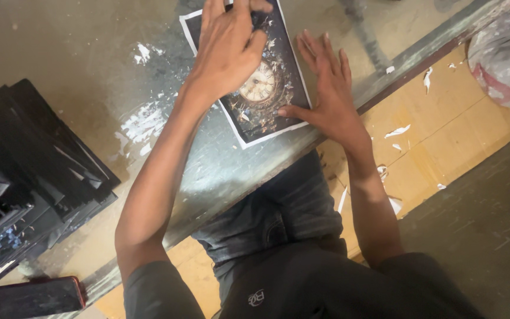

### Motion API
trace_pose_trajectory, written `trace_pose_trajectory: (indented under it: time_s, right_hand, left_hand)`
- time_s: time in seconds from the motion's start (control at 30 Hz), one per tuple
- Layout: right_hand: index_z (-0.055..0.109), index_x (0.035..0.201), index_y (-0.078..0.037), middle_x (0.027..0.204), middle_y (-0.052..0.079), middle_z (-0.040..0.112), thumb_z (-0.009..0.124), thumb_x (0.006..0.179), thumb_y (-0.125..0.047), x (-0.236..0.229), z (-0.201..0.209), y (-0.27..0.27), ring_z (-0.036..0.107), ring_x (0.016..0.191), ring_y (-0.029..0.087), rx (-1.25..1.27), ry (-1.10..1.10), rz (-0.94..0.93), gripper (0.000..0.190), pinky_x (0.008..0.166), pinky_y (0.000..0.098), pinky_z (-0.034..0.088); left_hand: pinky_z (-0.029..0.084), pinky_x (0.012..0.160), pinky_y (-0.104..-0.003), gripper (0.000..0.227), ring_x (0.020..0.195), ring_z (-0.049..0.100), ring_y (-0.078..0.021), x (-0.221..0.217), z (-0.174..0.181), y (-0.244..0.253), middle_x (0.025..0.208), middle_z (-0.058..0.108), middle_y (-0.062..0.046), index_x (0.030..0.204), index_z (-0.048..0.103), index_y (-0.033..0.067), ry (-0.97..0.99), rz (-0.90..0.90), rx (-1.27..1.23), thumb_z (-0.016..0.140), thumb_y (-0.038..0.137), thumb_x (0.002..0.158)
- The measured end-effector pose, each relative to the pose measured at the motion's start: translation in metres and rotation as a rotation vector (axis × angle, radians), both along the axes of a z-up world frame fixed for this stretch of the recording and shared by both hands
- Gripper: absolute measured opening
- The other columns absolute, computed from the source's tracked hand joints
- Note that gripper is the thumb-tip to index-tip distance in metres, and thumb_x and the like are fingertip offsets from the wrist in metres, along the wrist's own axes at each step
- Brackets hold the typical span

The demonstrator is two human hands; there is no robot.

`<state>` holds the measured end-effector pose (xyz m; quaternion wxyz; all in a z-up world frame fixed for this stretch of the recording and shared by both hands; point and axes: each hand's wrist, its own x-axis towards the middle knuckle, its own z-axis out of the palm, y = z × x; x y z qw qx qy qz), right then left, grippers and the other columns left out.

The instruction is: The person assembles a photo frame by hand, placing a printed image of a clock into a white frame backing and pressing the edges to secure it. The person then flips the frame over to smooth the surface and places the finished unit on a stack of similar frames.

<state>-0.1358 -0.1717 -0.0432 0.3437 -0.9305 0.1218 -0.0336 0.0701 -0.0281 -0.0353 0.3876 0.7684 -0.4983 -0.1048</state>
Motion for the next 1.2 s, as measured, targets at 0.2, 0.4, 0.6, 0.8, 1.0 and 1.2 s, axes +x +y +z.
trace_pose_trajectory:
  time_s: [0.2, 0.4, 0.6, 0.8, 1.0, 1.2]
  right_hand:
    - [0.016, 0.167, -0.008, 0.173, 0.007, 0.037, 0.085, 0.080, -0.061, 0.000, -0.002, 0.000, 0.007, 0.165, 0.034, 0.006, 0.015, -0.009, 0.123, 0.131, 0.0568, -0.001]
    - [0.015, 0.167, -0.009, 0.174, 0.007, 0.037, 0.086, 0.080, -0.061, -0.001, -0.004, 0.000, 0.006, 0.166, 0.033, 0.003, 0.005, -0.008, 0.124, 0.132, 0.0571, -0.001]
    - [0.013, 0.167, -0.010, 0.174, 0.007, 0.035, 0.089, 0.078, -0.056, -0.002, -0.005, -0.001, 0.006, 0.165, 0.034, 0.014, 0.014, -0.009, 0.126, 0.131, 0.0574, -0.001]
    - [0.015, 0.168, -0.012, 0.176, 0.004, 0.031, 0.091, 0.078, -0.054, -0.004, -0.007, -0.002, 0.007, 0.166, 0.033, 0.009, -0.005, -0.006, 0.126, 0.132, 0.0572, 0.001]
    - [0.017, 0.169, -0.014, 0.177, 0.005, 0.029, 0.091, 0.078, -0.056, -0.005, -0.013, -0.004, 0.008, 0.166, 0.033, -0.035, -0.016, 0.012, 0.124, 0.133, 0.0564, 0.003]
    - [0.016, 0.169, -0.011, 0.177, 0.004, 0.034, 0.090, 0.081, -0.055, -0.006, -0.019, -0.006, 0.008, 0.167, 0.032, 0.017, -0.020, -0.004, 0.123, 0.132, 0.0584, 0.001]
  left_hand:
    - [0.023, 0.117, -0.054, 0.037, 0.131, 0.048, -0.0419, -0.005, 0.003, 0.000, 0.123, 0.071, -0.017, 0.127, 0.054, -0.0055, -0.009, 0.017, -0.023, 0.058, 0.009, 0.092]
    - [0.027, 0.115, -0.054, 0.034, 0.127, 0.049, -0.0421, -0.010, 0.004, 0.001, 0.113, 0.071, -0.017, 0.124, 0.058, -0.0027, 0.013, 0.047, 0.012, 0.060, 0.011, 0.093]
    - [0.027, 0.115, -0.056, 0.032, 0.126, 0.050, -0.0427, -0.015, -0.002, 0.002, 0.115, 0.069, -0.019, 0.122, 0.057, -0.0035, -0.028, 0.031, -0.017, 0.061, 0.011, 0.094]
    - [0.025, 0.115, -0.056, 0.036, 0.126, 0.050, -0.0440, -0.020, -0.005, -0.002, 0.114, 0.069, -0.021, 0.122, 0.055, -0.0050, -0.040, 0.028, -0.012, 0.059, 0.011, 0.090]
    - [0.024, 0.116, -0.057, 0.034, 0.125, 0.050, -0.0445, -0.025, -0.011, -0.005, 0.111, 0.070, -0.021, 0.120, 0.056, -0.0055, -0.070, 0.027, 0.016, 0.059, 0.012, 0.091]
    - [0.024, 0.117, -0.057, 0.037, 0.130, 0.048, -0.0442, -0.039, -0.007, -0.001, 0.117, 0.071, -0.019, 0.125, 0.054, -0.0048, 0.011, 0.000, 0.060, 0.060, 0.013, 0.093]
